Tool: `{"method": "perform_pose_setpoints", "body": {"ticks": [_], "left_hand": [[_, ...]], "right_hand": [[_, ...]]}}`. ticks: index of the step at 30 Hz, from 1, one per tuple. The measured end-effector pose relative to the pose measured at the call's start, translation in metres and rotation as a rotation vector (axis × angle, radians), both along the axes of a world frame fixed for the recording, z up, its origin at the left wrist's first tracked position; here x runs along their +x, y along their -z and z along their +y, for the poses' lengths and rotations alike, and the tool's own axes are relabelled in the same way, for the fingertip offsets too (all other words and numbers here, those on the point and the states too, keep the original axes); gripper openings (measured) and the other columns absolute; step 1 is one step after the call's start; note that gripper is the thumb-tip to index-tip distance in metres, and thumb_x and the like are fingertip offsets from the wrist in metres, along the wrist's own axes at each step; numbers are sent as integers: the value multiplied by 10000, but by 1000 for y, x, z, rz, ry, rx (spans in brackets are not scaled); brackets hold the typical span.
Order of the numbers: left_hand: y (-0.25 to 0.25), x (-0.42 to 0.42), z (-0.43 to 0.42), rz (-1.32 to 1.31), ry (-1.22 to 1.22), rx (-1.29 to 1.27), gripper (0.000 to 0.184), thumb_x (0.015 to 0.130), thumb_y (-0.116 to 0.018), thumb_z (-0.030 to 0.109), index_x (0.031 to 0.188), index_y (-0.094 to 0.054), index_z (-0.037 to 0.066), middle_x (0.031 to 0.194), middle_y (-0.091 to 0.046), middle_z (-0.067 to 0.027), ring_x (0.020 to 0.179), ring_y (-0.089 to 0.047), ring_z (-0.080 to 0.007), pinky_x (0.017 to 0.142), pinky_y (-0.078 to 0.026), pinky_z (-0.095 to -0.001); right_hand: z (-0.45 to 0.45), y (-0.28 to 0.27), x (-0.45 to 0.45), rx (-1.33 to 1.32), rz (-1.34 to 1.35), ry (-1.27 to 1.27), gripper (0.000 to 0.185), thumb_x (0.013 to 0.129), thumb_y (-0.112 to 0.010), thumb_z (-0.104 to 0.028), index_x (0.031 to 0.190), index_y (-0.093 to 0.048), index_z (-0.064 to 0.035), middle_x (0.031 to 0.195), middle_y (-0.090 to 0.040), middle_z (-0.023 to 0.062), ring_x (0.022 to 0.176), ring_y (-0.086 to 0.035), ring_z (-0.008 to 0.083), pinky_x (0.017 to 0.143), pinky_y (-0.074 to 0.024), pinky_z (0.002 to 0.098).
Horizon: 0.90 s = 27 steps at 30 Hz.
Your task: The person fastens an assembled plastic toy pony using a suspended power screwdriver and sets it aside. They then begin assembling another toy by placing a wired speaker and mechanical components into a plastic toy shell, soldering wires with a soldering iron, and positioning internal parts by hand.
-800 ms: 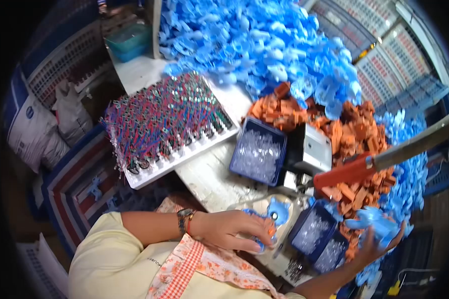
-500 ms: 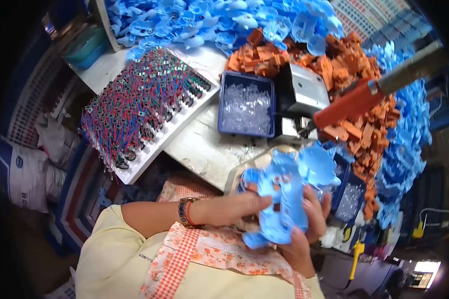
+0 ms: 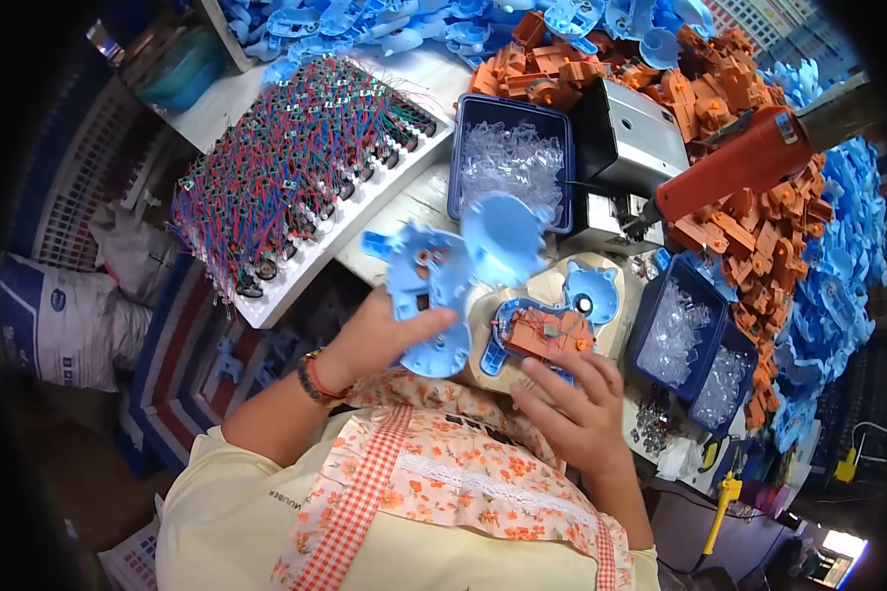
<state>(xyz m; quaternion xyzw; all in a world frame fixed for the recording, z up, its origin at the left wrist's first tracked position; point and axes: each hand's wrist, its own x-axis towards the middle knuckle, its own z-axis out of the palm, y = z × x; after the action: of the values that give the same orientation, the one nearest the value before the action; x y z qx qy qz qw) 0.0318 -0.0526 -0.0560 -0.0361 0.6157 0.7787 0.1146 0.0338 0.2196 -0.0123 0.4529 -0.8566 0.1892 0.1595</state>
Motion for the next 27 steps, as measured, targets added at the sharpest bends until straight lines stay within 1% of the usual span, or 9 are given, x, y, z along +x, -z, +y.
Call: {"method": "perform_pose_setpoints", "body": {"ticks": [3, 5, 6, 9, 10, 13, 18, 21, 27], "left_hand": [[-1, -5, 17, 56, 95, -132, 380, 864, -681, 164, 1190, -602, -15, 1042, -687, -59, 903, -638, -108, 810, -535, -306], [-3, -9, 22, 120, 151, -250, 413, 831, -691, 197, 1169, -609, -26, 1000, -697, -90, 897, -638, -116, 803, -530, -326], [-9, -9, 25, 68, 168, -281, 441, 816, -695, 245, 1152, -615, -29, 954, -697, -149, 866, -658, -173, 806, -526, -350], [-14, -13, 27, 171, 231, -507, 467, 812, -692, 279, 1155, -613, -28, 973, -684, -207, 863, -668, -271, 818, -521, -383], [-5, -11, 29, 216, 206, -557, 487, 811, -682, 302, 1155, -607, -34, 992, -667, -247, 873, -654, -358, 825, -513, -411], [-7, -10, 32, 250, 218, -583, 482, 805, -678, 286, 1153, -604, -40, 1013, -658, -256, 901, -650, -371, 823, -508, -421], [-17, -9, 36, 288, 268, -644, 411, 791, -664, 244, 1101, -632, -24, 927, -672, -230, 828, -662, -353, 780, -516, -417], [-27, -8, 42, 258, 276, -605, 358, 792, -656, 222, 1061, -648, -15, 860, -678, -207, 770, -668, -328, 741, -520, -408], [-17, -2, 45, 283, 204, -568, 318, 794, -664, 210, 1002, -651, -31, 849, -675, -213, 754, -669, -319, 725, -520, -398]], "right_hand": [[-5, 14, -7, -73, -10, -51, 184, 748, -722, -189, 932, -726, -175, 1014, -702, -32, 1008, -627, 193, 999, -387, 417], [-8, 14, -13, -226, -118, -19, 196, 724, -743, -124, 916, -718, -149, 916, -703, -29, 940, -633, 191, 981, -385, 415], [-9, 18, -13, -307, -170, 13, 203, 719, -743, -86, 910, -714, -144, 899, -704, -22, 917, -632, 193, 967, -388, 419], [-11, 19, -21, -418, -184, -14, 259, 669, -774, -29, 899, -706, -125, 872, -703, -3, 848, -617, 207, 870, -389, 390], [-11, 17, -21, -408, -189, -7, 259, 671, -775, -32, 903, -706, -124, 877, -700, -3, 846, -612, 210, 857, -385, 386], [-19, 11, -19, -390, -161, 71, 242, 674, -778, -43, 890, -707, -122, 851, -669, -6, 810, -582, 212, 834, -373, 378], [-34, 8, -14, -376, -129, 191, 203, 677, -764, -102, 867, -711, -148, 744, -545, -16, 752, -522, 198, 784, -337, 373], [-39, 4, -9, -335, -88, 258, 226, 654, -770, -71, 857, -714, -155, 706, -524, -8, 729, -506, 203, 763, -326, 383], [-45, 3, 3, -88, 55, 371, 122, 713, -693, -139, 834, -677, -146, 769, -508, 13, 807, -516, 231, 906, -328, 425]]}}
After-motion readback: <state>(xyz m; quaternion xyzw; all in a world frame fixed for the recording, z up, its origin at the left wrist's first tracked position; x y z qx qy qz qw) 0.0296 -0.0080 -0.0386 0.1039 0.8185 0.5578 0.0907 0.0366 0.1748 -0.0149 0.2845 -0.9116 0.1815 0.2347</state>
